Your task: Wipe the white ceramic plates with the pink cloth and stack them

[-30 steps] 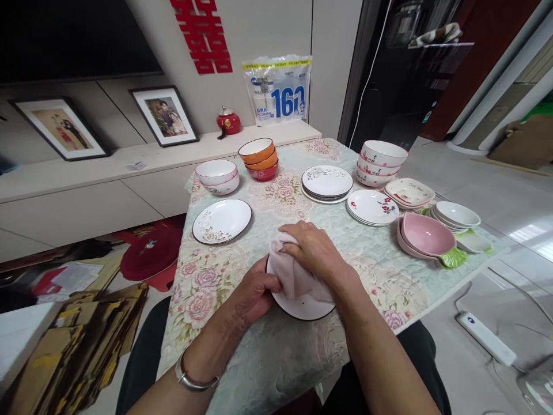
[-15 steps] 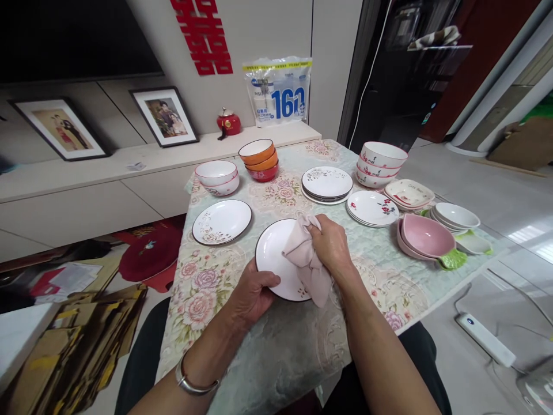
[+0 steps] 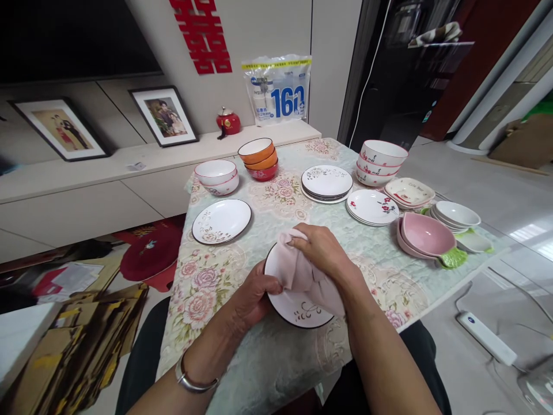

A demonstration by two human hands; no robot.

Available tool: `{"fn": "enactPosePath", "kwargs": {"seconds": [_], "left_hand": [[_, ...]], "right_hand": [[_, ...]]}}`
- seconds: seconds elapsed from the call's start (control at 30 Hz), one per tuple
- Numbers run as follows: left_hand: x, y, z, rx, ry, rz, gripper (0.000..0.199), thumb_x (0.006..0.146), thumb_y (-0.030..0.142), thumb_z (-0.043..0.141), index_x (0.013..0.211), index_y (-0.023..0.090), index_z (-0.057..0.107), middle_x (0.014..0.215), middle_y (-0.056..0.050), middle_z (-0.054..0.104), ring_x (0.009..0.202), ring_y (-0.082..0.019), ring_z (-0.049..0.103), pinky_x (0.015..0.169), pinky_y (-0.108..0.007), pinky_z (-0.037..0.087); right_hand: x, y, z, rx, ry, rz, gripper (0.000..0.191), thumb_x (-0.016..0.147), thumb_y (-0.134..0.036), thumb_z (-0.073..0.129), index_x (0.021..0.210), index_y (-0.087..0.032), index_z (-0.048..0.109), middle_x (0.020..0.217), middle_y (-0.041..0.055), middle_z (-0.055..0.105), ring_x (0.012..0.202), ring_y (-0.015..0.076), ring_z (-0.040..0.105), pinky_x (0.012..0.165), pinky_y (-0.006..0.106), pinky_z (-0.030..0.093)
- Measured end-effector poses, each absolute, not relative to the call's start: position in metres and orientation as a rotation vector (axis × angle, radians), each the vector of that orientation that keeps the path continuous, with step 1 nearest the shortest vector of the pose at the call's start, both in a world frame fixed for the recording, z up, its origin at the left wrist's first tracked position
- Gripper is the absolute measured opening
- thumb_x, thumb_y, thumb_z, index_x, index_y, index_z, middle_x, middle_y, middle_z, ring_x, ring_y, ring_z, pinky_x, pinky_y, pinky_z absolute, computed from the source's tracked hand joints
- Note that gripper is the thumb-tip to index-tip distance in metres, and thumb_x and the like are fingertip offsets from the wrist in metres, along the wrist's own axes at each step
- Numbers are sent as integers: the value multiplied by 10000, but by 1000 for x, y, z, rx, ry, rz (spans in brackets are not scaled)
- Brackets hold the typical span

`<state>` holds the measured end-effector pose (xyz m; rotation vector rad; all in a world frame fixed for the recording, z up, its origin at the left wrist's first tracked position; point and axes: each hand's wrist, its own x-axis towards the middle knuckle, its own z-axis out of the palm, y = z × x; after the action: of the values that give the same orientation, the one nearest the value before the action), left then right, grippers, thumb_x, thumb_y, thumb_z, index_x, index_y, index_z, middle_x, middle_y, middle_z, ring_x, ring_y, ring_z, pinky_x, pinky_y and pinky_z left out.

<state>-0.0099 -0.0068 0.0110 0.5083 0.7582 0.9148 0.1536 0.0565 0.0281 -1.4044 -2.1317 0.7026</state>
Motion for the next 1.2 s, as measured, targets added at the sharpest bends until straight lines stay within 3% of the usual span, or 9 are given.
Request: {"fn": "enactPosePath", "kwargs": {"seconds": [0.1,0.23,0.37,0.57,0.67,0.77,0.9,1.07,1.2], "left_hand": [[-10,-6,12,465,713,958,580,465,38,618,1034,137,659,764,-52,706,715,-227,644,677,-330,490],[-10,-4,14,442,680,1101,650,518,62,697,1158,149,624,940,-90,739,921,-291,669,811,-395,508],[-9,-1,13,419,732,1178,799,467,-3,669,1240,180,574,985,-75,740,972,-290,665,861,-413,509],[-7,-3,10,480,714,1090,840,450,-45,574,1258,185,562,968,-58,730,917,-254,663,812,-356,506],[-7,-5,10,515,677,1024,844,440,-41,527,1249,194,575,917,-38,718,839,-221,649,727,-300,488],[-7,-6,8,560,682,982,812,437,-32,500,1209,199,604,813,-5,684,727,-170,601,614,-237,428],[-7,-6,9,578,708,962,767,428,-16,488,1152,191,634,726,15,644,646,-143,548,571,-229,395],[-7,-5,12,561,733,962,787,415,2,499,1164,191,647,840,-24,710,783,-216,625,687,-289,461],[-9,-3,9,593,846,994,679,481,40,563,1139,176,661,818,-40,726,766,-238,641,658,-304,469]], "right_hand": [[163,63,20,-1531,-1984,674,223,887,-378,530,792,-199,625,777,17,664,712,175,559,648,273,375],[167,69,14,-1720,-1776,466,175,875,-325,518,832,-198,631,842,61,685,775,208,579,672,285,372],[170,73,10,-1808,-1691,370,184,880,-336,514,870,-200,637,862,86,696,802,232,597,662,287,370],[161,66,16,-1794,-1949,402,288,929,-357,470,1087,-182,635,1036,123,697,912,264,609,736,322,394],[151,58,25,-1648,-2092,370,379,934,-352,483,1260,-189,586,1166,136,654,1048,281,576,846,359,402],[143,52,31,-1486,-2246,365,415,910,-328,526,1312,-240,572,1215,113,630,1119,281,538,929,394,385],[147,55,31,-1408,-2227,468,336,891,-288,535,1205,-226,636,1143,86,665,1057,246,572,904,355,406],[168,63,27,-1543,-1986,615,190,878,-324,534,929,-208,676,894,30,705,803,194,598,716,293,412],[180,63,29,-1493,-1900,858,169,823,-341,581,773,-192,642,759,-4,655,731,174,564,644,266,394]]}}
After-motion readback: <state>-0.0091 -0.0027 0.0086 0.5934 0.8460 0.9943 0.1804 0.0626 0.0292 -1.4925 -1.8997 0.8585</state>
